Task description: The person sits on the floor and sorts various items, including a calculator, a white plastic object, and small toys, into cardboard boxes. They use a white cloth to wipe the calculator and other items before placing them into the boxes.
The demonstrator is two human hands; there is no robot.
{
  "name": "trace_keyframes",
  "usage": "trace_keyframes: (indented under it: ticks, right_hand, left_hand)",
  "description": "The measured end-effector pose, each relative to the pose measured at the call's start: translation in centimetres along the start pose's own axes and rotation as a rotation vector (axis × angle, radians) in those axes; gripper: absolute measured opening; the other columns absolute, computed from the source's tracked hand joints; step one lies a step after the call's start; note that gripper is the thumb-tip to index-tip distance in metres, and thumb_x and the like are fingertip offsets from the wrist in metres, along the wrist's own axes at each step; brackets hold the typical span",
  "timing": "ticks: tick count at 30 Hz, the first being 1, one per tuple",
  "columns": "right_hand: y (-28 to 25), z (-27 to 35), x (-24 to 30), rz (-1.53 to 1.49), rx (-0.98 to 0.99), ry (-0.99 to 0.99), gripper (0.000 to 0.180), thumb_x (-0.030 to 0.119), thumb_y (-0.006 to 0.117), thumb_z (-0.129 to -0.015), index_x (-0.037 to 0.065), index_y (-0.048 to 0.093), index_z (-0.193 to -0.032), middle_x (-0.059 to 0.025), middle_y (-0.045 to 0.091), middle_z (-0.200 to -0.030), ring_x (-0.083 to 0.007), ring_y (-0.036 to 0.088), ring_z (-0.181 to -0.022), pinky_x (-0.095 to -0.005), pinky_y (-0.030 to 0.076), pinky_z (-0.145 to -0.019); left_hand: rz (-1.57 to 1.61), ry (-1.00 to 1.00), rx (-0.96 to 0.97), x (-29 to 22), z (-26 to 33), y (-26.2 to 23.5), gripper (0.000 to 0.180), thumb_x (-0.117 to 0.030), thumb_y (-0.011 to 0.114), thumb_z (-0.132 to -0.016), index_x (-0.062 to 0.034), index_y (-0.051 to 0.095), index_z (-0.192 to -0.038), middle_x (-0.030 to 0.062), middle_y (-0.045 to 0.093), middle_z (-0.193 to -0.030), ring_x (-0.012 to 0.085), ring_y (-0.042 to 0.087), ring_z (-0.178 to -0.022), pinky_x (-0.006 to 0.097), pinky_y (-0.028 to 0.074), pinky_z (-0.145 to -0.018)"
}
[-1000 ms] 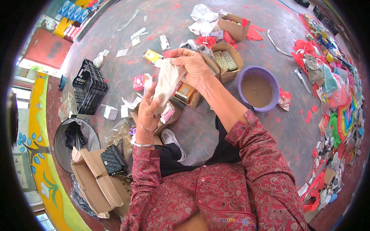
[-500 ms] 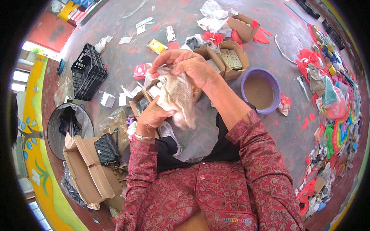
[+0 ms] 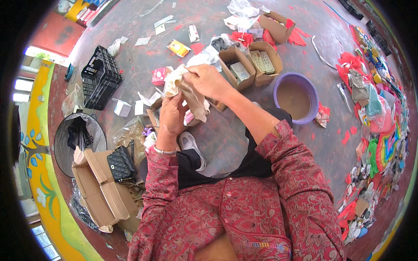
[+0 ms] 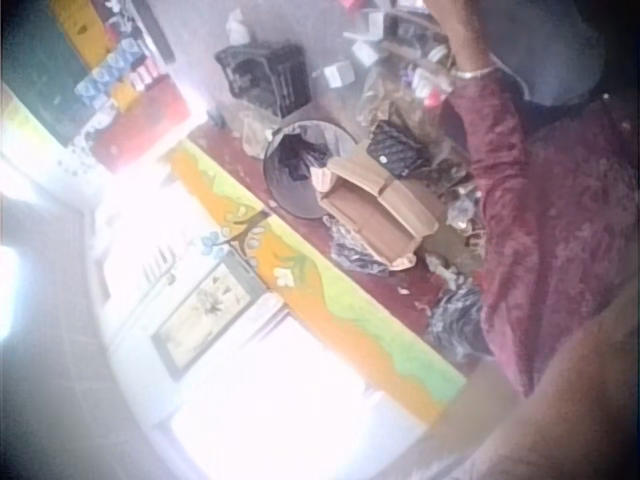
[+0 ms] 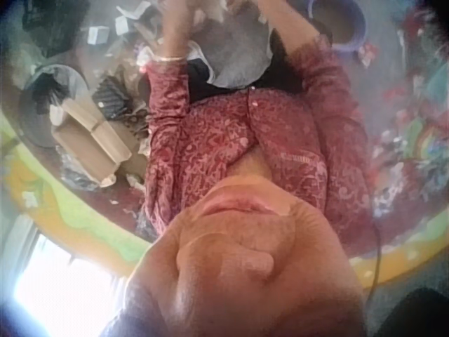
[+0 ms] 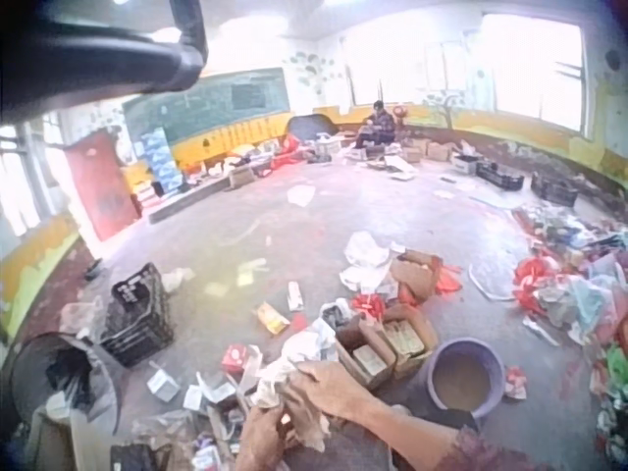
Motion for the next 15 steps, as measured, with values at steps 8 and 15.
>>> trace_keyframes:
  ticks: [8, 15]
  right_hand:
    - [-0.1, -1.0, -2.6, -1.194, -0.05, 0.415, 0.023, 0.016, 0.041, -0.09, 0.0, 0.052, -0.101, -0.009, 0.058, -0.097, -0.0183, 0.058, -0.085, -0.0316, 0.046, -0.079]
    - [0.5, -1.0, -1.8, -1.16, 0.113, 0.311, 0.037, 0.023, 0.048, -0.088, -0.004, 0.046, -0.113, -0.0112, 0.056, -0.107, -0.0192, 0.053, -0.099, -0.0308, 0.041, -0.089]
  left_hand:
    - [0.689, -0.074, 0.371, -1.1, -0.3, -1.5, 0.041, -0.017, 0.042, -0.086, -0.0004, 0.039, -0.124, 0.0119, 0.048, -0.123, 0.0257, 0.046, -0.113, 0.041, 0.032, -0.099]
    - [0.352, 0.08, 0.249, -1.8, 1.5, -0.2, 0.041, -0.007, 0.053, -0.08, -0.0022, 0.043, -0.12, 0.0087, 0.053, -0.114, 0.0223, 0.05, -0.107, 0.036, 0.04, -0.091]
Point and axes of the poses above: each hand's wrist, its own z-axis away from the middle knuckle, its own y-axis out of the palm, x = y × z, the point moved 3 cm from there along -z, towards the middle knuckle
